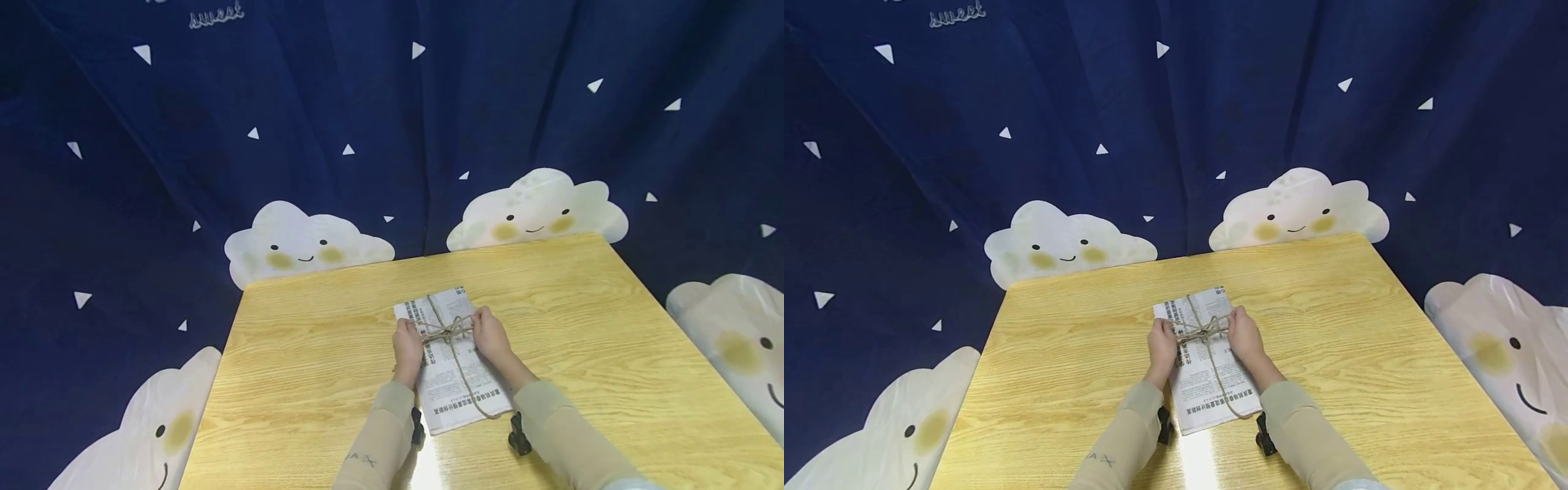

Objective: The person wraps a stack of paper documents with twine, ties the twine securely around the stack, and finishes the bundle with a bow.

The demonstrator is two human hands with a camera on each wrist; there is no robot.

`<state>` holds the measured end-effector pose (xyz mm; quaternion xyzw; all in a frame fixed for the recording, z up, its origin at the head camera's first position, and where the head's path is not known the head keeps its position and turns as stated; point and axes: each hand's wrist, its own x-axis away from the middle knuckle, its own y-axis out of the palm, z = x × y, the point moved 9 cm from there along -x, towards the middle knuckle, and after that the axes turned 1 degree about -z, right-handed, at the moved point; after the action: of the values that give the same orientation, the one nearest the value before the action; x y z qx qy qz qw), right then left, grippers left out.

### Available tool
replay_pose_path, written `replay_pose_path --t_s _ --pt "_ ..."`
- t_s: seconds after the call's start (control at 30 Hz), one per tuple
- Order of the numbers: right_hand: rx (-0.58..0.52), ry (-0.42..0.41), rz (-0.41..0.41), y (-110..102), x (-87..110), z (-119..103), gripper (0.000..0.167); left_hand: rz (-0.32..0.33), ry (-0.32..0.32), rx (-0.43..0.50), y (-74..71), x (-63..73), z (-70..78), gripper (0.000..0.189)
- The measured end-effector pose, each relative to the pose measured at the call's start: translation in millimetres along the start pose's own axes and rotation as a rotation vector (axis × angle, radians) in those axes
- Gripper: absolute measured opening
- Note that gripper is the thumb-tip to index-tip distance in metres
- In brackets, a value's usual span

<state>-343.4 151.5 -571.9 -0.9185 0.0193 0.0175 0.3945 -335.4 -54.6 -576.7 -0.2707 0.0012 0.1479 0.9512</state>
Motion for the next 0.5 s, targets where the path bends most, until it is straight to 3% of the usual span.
replay_pose_path --t_s 0.17,0.27,0.4,0.5 --pt "0.166 -0.119 0.089 -11.4 1.8 -10.3 0.01 -0.005 0.028 0.071 -5.0 -0.6 -3.1 0.016" --pt "0.237 -0.141 0.129 -17.1 2.7 -14.6 0.012 -0.015 0.049 0.063 -5.5 -1.3 -3.1 0.016" --pt "0.273 -0.054 0.115 -15.7 1.7 -8.3 0.021 -0.016 0.039 0.05 -5.9 -0.4 -4.9 0.015" --pt "0.204 0.077 0.075 -11.5 0.7 4.6 0.025 -0.021 0.023 0.047 -5.3 1.3 -6.8 0.015"
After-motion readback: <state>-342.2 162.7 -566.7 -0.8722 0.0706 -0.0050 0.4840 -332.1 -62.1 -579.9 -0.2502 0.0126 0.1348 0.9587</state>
